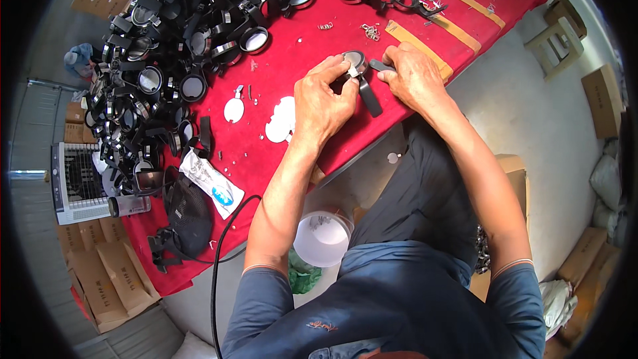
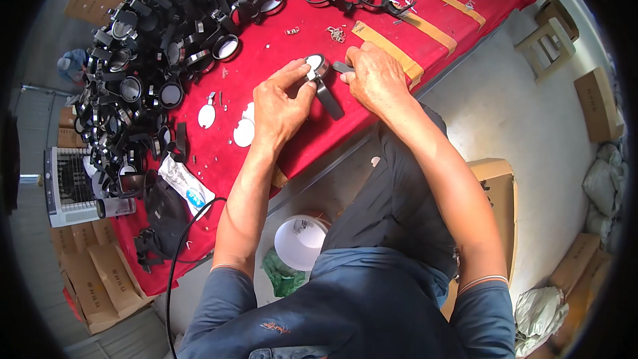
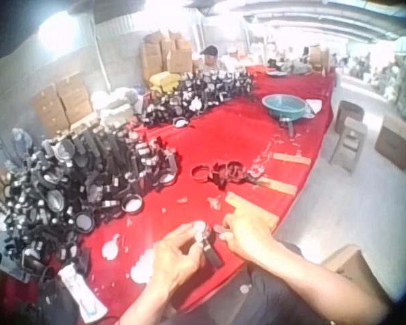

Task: Assembling circular plastic housing components by inserting gaskets and small internal parts.

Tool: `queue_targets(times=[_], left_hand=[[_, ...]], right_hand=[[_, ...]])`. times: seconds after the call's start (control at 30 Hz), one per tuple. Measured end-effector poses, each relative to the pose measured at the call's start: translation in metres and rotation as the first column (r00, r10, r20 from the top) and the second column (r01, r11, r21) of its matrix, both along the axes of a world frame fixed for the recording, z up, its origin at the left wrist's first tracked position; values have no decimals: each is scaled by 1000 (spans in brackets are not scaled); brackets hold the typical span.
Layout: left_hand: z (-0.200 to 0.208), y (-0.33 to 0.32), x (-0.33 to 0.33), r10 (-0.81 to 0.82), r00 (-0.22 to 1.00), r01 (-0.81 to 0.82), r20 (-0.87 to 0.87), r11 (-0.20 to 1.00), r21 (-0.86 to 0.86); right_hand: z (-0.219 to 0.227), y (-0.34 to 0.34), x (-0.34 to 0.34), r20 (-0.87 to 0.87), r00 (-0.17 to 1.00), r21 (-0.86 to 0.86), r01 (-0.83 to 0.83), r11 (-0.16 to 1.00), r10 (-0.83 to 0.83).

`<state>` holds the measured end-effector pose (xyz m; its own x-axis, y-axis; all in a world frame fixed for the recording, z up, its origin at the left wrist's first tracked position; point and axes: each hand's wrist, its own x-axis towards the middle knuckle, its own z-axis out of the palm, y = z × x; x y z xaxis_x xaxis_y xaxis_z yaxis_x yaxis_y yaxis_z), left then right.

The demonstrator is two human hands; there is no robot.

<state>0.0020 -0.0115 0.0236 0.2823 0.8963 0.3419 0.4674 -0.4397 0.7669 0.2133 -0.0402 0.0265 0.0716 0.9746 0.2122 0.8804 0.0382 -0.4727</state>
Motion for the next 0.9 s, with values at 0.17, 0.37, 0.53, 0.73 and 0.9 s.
queue_targets(times=[0.17, 0.37, 0.53, 0.73, 0.9], left_hand=[[4, -4, -1, -25, 1000, 25, -2, 999, -20], [8, -11, 6, -28, 997, 22, -75, 997, -77], [-1, -6, 7, -29, 996, 27, -80, 999, -17], [-12, -4, 13, -21, 997, 25, -74, 998, 65], [-14, -6, 20, 3, 1000, 1, -30, 991, 135]], right_hand=[[-4, 0, 3, 76, 995, 52, -61, 997, 57], [8, -11, -7, -105, 994, 49, 7, 999, -2], [10, -16, -16, -138, 990, 140, -11, 990, 30], [18, -25, -26, -149, 988, 129, -11, 992, 31], [15, -32, -32, -208, 976, 115, -40, 993, 64]])
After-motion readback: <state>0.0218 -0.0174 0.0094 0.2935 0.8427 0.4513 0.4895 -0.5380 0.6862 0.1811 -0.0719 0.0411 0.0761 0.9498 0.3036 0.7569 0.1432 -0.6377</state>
